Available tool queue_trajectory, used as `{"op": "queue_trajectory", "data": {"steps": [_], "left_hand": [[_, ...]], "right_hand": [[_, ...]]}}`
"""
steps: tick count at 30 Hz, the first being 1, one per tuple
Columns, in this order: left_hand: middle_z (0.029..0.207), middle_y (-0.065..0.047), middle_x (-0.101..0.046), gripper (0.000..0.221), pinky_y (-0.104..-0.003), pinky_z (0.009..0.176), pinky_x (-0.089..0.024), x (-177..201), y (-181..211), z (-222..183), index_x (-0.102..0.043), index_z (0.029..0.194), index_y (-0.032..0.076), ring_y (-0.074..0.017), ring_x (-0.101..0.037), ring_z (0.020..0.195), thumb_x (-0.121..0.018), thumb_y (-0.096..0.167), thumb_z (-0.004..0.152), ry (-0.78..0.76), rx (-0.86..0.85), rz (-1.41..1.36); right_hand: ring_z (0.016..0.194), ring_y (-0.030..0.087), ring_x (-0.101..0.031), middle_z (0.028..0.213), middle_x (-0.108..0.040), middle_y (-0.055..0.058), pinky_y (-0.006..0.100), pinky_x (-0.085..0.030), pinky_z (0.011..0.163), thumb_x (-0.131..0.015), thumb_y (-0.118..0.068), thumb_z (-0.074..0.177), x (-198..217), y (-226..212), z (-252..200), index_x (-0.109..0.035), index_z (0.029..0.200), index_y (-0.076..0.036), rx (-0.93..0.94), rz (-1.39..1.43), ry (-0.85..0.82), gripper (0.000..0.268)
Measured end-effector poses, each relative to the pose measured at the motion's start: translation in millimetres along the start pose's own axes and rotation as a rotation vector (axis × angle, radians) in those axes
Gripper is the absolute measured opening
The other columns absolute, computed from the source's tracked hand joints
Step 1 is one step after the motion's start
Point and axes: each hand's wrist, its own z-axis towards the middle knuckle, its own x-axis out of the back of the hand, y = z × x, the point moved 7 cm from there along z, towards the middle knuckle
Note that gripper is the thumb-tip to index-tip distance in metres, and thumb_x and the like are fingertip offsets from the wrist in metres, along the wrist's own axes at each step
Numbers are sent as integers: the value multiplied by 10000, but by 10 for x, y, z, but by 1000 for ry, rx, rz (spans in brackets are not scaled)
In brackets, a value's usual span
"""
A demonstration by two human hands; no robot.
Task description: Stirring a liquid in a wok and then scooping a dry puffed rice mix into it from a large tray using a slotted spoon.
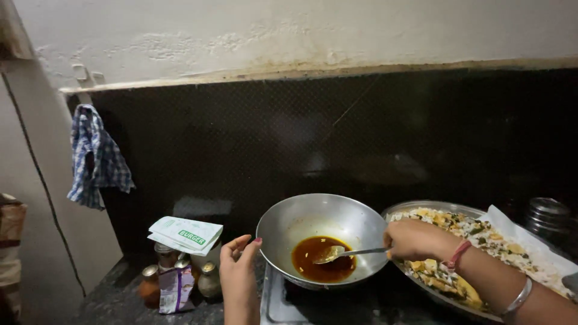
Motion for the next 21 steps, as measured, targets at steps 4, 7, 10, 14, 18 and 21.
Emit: {"op": "queue_trajectory", "data": {"steps": [4,7,10,14,18,21], "left_hand": [[1188,-114,-675,427,-326,965,-450,32,44,-92,-660,1191,31,-201,-622,1112,-763,189,808,30,-5,42],[1207,-126,-684,423,-323,997,-432,78,51,-136,-672,1187,30,-194,-607,1158,-773,206,815,60,-11,101],[1186,-136,-706,435,-334,1000,-440,107,-13,-143,-665,1191,32,-223,-636,1147,-765,197,802,52,1,68],[1160,-154,-715,423,-343,978,-453,126,-9,-134,-640,1189,24,-242,-641,1122,-752,174,809,16,-79,-28],[1172,-128,-728,405,-290,986,-400,182,-97,-145,-625,1199,51,-173,-639,1134,-726,168,824,55,10,-13],[1155,-131,-700,377,-312,985,-450,422,-822,356,-632,1165,-13,-181,-625,1114,-711,234,891,116,-127,-127]], "right_hand": [[877,234,-768,968,-790,139,382,-596,817,-729,-202,871,1,28,-57,-775,1131,-91,-18,0,9,286],[908,212,-730,993,-777,117,374,-572,804,-761,-199,852,-33,41,-27,-790,1121,-126,32,-66,92,280],[915,181,-705,1022,-745,54,351,-600,750,-753,-153,848,8,-21,-100,-778,1115,-185,74,-160,205,271],[889,173,-711,1010,-734,-1,350,-620,701,-739,-107,825,66,62,-124,-754,1103,-202,114,-239,386,294],[866,215,-728,981,-746,14,384,-607,689,-723,-155,840,161,192,-112,-788,1034,-202,167,-303,565,210],[860,228,-733,957,-751,32,392,-603,694,-734,-224,841,165,241,-59,-801,1046,-232,108,-291,490,216]]}}
